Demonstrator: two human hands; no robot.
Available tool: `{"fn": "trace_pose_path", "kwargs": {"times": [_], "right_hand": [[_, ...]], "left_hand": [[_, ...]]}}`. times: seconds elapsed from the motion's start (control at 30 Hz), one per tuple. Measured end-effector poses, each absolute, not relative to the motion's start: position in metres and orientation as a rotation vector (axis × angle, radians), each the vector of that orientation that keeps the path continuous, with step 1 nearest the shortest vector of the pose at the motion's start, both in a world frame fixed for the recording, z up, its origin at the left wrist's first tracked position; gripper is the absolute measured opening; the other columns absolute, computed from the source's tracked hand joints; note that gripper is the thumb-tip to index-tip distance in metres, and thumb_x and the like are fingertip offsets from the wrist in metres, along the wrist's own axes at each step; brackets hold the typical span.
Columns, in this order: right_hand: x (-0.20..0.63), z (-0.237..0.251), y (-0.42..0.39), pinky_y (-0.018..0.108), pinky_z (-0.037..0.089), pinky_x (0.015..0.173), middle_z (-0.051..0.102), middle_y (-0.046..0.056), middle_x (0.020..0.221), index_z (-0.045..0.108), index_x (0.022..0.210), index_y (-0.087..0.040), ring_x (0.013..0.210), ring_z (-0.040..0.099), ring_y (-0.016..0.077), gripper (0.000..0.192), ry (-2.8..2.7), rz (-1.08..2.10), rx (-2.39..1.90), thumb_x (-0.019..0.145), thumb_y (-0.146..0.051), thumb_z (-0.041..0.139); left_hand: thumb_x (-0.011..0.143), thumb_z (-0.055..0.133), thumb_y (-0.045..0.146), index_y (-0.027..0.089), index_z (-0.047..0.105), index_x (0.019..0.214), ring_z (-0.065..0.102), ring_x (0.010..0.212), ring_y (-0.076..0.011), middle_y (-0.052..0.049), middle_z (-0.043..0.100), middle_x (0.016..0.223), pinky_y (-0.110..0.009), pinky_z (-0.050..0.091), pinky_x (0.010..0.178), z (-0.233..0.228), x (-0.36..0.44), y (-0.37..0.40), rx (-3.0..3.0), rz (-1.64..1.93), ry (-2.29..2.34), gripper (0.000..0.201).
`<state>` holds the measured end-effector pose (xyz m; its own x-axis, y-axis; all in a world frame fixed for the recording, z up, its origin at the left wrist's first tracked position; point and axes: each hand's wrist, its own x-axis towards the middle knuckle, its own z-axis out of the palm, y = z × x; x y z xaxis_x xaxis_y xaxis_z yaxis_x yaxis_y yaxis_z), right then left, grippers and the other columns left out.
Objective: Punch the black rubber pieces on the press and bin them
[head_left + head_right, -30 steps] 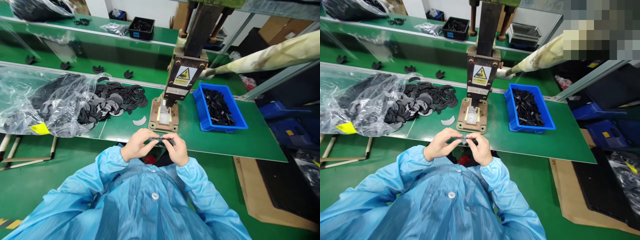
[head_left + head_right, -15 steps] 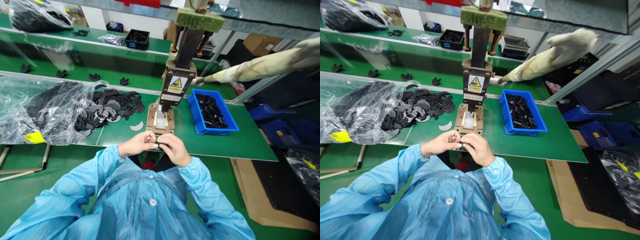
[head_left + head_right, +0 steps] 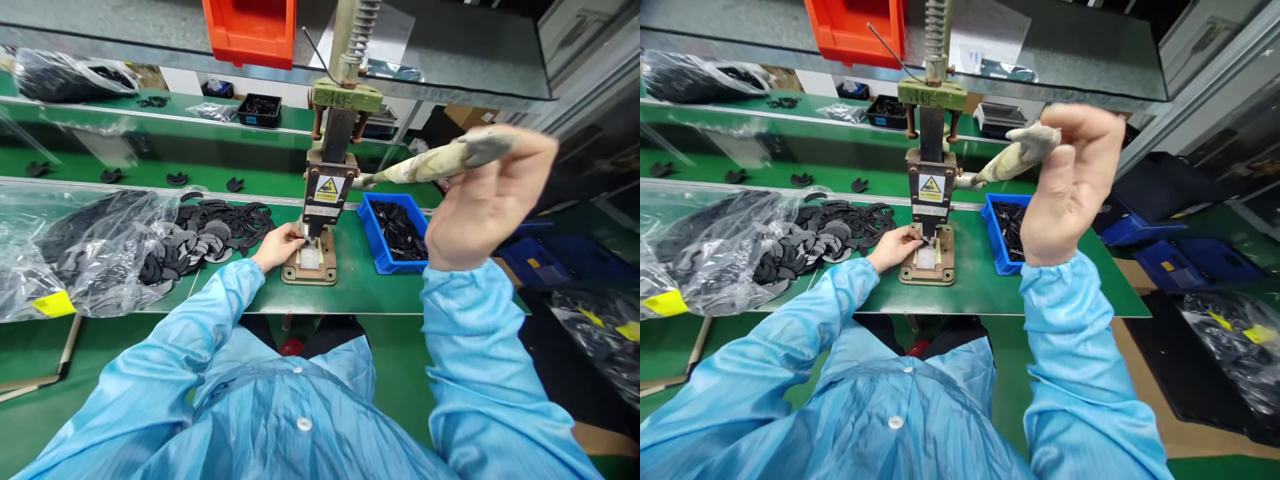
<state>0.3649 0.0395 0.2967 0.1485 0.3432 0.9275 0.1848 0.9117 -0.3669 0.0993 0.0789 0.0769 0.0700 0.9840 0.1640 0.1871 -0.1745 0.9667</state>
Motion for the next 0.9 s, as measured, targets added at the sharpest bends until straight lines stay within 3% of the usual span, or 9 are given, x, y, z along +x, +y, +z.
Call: {"fn": "trace_pose_path", "kwargs": {"times": [0.1,0.17,0.27,0.4,0.53,0.77,0.9], "right_hand": [[0.349,0.323,0.030,0.034,0.064,0.096,0.067,0.005,0.114,0.065,0.119,-0.023,0.106,0.073,0.0160,0.054,-1.522,0.252,-0.419,0.098,-0.070,0.047],[0.346,0.330,0.026,0.031,0.064,0.086,0.067,0.003,0.100,0.066,0.108,-0.023,0.094,0.073,0.0135,0.059,-1.613,0.317,-0.444,0.095,-0.075,0.042],[0.351,0.327,0.028,0.026,0.058,0.069,0.061,-0.002,0.078,0.062,0.089,-0.022,0.070,0.063,0.0081,0.046,-1.703,0.356,-0.452,0.099,-0.067,0.055],[0.359,0.313,0.030,0.029,0.061,0.075,0.067,-0.003,0.077,0.065,0.085,-0.020,0.075,0.068,0.0091,0.032,-1.782,0.368,-0.425,0.099,-0.047,0.071],[0.355,0.305,0.023,0.039,0.066,0.081,0.065,-0.004,0.076,0.062,0.079,-0.022,0.079,0.072,0.0139,0.034,-1.717,0.354,-0.429,0.097,-0.050,0.072],[0.350,0.281,0.011,0.034,0.062,0.070,0.055,-0.004,0.068,0.053,0.070,-0.024,0.067,0.064,0.0111,0.035,-1.692,0.260,-0.414,0.098,-0.037,0.069],[0.354,0.238,0.001,0.043,0.063,0.084,0.061,-0.004,0.066,0.055,0.069,-0.024,0.070,0.068,0.0143,0.030,-1.720,0.136,-0.378,0.095,-0.030,0.069]], "left_hand": [[0.091,0.073,0.027,0.020,0.076,0.092,0.074,0.092,-0.0221,-0.006,0.081,0.099,-0.037,0.058,0.093,0.078,0.101,0.080,1.917,1.061,1.338,0.008],[0.093,0.068,0.024,0.021,0.080,0.095,0.075,0.101,-0.0246,-0.007,0.082,0.105,-0.039,0.057,0.099,0.081,0.098,0.080,2.110,0.980,1.337,0.012],[0.097,0.063,0.023,0.021,0.081,0.099,0.074,0.107,-0.0254,-0.008,0.082,0.109,-0.040,0.055,0.103,0.083,0.092,0.082,2.298,0.877,1.263,0.018],[0.101,0.059,0.023,0.020,0.080,0.105,0.071,0.110,-0.0252,-0.010,0.080,0.111,-0.040,0.055,0.104,0.083,0.085,0.088,2.441,0.783,1.191,0.022],[0.104,0.054,0.024,0.019,0.078,0.110,0.070,0.110,-0.0254,-0.012,0.077,0.113,-0.040,0.055,0.104,0.079,0.085,0.093,2.498,0.747,1.177,0.025],[0.105,0.054,0.023,0.018,0.077,0.109,0.069,0.114,-0.0236,-0.011,0.076,0.116,-0.038,0.055,0.106,0.074,0.085,0.092,2.466,0.838,1.121,0.024],[0.104,0.057,0.022,0.018,0.077,0.105,0.071,0.111,-0.0234,-0.010,0.079,0.111,-0.039,0.057,0.105,0.074,0.087,0.092,2.464,0.872,1.101,0.021]]}}
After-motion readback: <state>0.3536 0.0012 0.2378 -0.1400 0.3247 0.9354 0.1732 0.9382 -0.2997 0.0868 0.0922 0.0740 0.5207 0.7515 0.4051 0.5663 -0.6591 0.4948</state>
